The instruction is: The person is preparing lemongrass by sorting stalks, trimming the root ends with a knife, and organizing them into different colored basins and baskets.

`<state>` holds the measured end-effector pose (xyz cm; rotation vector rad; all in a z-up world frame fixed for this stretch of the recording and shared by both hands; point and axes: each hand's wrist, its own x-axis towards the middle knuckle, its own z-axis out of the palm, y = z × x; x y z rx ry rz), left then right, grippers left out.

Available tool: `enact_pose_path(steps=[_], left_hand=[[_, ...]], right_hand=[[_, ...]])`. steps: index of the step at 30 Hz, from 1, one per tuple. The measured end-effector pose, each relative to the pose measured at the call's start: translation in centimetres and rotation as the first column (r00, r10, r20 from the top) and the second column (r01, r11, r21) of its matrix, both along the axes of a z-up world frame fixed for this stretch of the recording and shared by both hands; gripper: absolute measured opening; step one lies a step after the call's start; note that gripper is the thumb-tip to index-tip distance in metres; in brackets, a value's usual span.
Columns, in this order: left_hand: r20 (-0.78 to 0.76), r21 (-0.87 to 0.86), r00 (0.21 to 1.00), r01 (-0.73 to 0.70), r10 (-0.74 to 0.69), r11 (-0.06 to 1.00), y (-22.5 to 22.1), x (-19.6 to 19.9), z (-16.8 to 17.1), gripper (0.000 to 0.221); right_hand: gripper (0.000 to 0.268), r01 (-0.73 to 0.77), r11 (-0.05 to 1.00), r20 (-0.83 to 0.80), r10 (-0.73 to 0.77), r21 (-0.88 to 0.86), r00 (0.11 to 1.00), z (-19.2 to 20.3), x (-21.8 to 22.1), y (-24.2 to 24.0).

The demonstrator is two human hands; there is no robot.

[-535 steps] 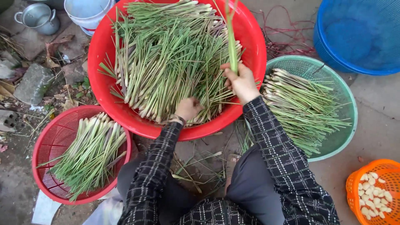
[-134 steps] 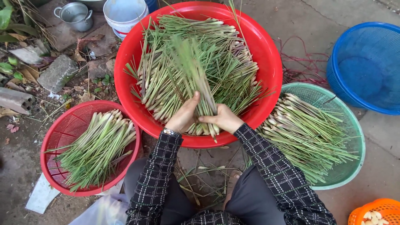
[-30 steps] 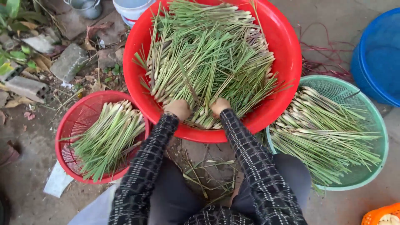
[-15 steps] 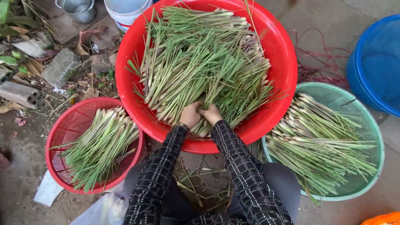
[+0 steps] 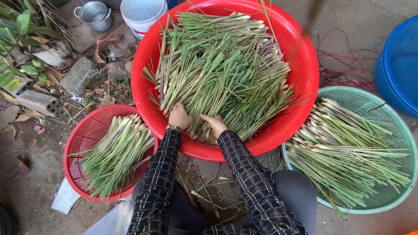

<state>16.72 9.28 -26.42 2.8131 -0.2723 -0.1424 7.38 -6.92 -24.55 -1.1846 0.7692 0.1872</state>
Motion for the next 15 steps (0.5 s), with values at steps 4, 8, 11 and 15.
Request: enact_pose_path(steps=[4,8,11,15], left_hand=[[-0.081,0.053,0.997,0.016,-0.012,0.998,-0.1,-0.6,0.2,0.057],[-0.196,-0.012,0.979,0.061,-0.062,0.998,-0.2,-0.1,-2.1,0.054],[-0.321,0.108,0.945,0.106,-0.066,0.989,-1.4,-1.9,3.8,0.081],[-0.346,0.105,0.938,0.068,-0.028,0.992,-1.8,-2.8,7.6,0.067]], right_hand=[[0.094,-0.063,0.998,0.040,0.064,-0.025,0.997,4.2,-1.4,-0.1],[0.123,-0.062,0.997,0.077,0.059,0.044,0.995,6.7,-1.8,0.7],[0.111,-0.028,0.998,0.068,0.024,0.063,0.997,0.6,0.9,0.5],[0.129,-0.006,0.971,0.035,-0.002,0.237,0.999,8.8,-1.7,1.1]])
